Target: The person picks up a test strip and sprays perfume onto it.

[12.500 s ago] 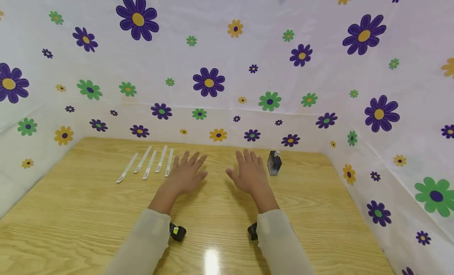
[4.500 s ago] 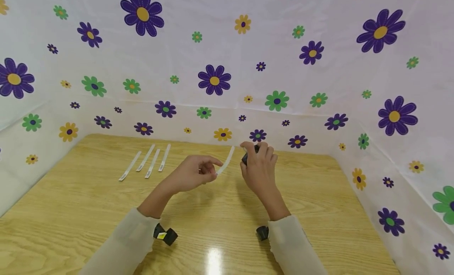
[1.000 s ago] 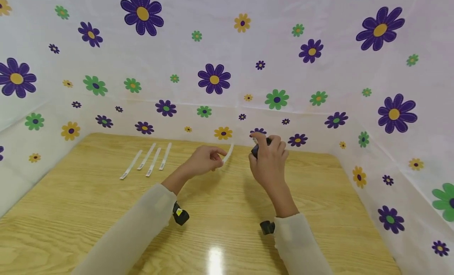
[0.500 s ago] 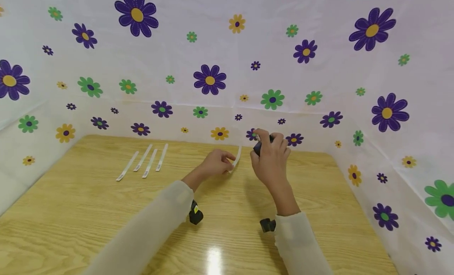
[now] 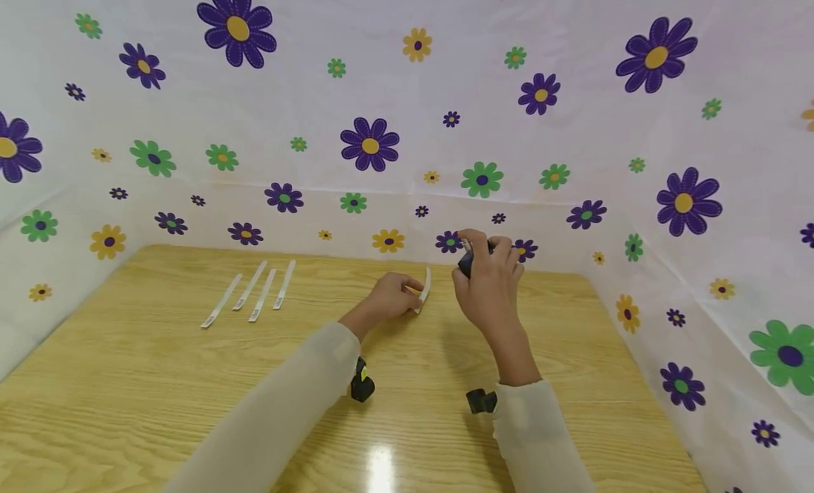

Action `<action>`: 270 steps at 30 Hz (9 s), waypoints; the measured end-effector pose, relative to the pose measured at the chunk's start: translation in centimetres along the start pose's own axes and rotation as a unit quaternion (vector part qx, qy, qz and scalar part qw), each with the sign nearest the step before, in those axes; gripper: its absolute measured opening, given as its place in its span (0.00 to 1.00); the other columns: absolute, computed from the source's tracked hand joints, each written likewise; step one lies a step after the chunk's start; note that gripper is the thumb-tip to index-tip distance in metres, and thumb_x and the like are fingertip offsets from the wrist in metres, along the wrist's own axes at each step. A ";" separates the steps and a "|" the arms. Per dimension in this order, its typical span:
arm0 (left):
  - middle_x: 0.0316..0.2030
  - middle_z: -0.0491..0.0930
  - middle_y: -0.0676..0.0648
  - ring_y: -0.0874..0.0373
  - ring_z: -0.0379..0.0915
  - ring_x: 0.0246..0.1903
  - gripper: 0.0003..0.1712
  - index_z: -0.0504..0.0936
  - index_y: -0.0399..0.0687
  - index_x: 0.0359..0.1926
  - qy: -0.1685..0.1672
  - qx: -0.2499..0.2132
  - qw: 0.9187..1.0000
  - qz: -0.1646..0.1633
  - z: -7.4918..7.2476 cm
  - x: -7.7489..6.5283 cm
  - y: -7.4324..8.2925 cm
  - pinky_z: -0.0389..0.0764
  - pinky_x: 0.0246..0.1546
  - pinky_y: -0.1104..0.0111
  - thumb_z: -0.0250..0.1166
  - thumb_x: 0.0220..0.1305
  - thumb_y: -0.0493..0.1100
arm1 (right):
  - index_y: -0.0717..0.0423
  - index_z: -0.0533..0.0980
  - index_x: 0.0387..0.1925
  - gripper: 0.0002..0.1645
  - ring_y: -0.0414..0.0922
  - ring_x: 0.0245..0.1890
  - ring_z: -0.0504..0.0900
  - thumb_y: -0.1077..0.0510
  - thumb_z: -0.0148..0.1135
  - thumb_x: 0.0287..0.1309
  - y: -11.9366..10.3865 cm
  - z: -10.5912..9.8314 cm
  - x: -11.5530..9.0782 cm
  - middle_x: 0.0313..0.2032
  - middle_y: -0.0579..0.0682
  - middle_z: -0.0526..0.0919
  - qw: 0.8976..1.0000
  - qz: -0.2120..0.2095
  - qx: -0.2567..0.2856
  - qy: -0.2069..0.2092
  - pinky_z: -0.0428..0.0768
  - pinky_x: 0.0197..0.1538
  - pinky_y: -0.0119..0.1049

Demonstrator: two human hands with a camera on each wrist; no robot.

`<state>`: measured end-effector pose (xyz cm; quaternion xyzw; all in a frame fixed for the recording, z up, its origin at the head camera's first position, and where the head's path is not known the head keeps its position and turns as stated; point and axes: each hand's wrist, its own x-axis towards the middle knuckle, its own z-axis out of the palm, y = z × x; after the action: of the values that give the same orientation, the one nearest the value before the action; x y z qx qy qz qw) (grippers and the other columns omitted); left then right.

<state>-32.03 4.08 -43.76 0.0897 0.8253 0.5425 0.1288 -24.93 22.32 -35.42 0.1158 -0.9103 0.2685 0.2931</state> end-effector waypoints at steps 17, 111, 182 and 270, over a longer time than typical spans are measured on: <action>0.29 0.87 0.42 0.61 0.77 0.20 0.19 0.84 0.35 0.55 -0.001 0.024 1.000 -0.009 -0.6 0.0 0.2 0.77 0.29 0.74 0.66 0.63 0.30 | 0.46 0.64 0.67 0.34 0.68 0.54 0.62 0.67 0.58 0.60 0.3 -0.2 0.0 0.57 0.73 0.63 1.000 0.000 0.009 -0.008 0.62 0.47 0.63; 0.37 0.85 0.41 0.49 0.83 0.29 0.21 0.80 0.30 0.60 0.014 0.212 0.976 0.053 -18.6 -6.2 -6.2 0.81 0.29 0.66 0.66 0.69 0.36 | 0.43 0.60 0.67 0.36 0.67 0.52 0.63 0.65 0.60 0.61 -0.2 -0.2 -0.1 0.55 0.71 0.64 0.999 -0.010 -0.005 -0.038 0.62 0.47 0.61; 0.48 0.80 0.35 0.44 0.76 0.47 0.44 0.71 0.30 0.68 0.024 0.249 0.967 -0.039 -29.8 -14.5 -12.5 0.76 0.47 0.56 0.79 0.56 0.47 | 0.44 0.60 0.67 0.37 0.66 0.51 0.63 0.65 0.59 0.59 0.1 -0.4 -0.1 0.54 0.71 0.65 0.997 -0.028 -0.002 -0.066 0.60 0.44 0.57; 0.41 0.80 0.43 0.51 0.80 0.36 0.16 0.82 0.38 0.57 -0.047 0.057 0.990 0.118 -14.1 -10.4 -2.7 0.86 0.43 0.56 0.64 0.71 0.36 | 0.42 0.60 0.67 0.36 0.67 0.57 0.64 0.62 0.60 0.60 -0.3 -0.3 -0.1 0.58 0.71 0.65 0.995 -0.018 -0.021 -0.100 0.64 0.49 0.63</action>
<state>-26.54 -12.24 -39.71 0.2185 0.8314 0.5015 0.0974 -24.54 22.22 -35.14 0.1525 -0.9383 0.2312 0.2073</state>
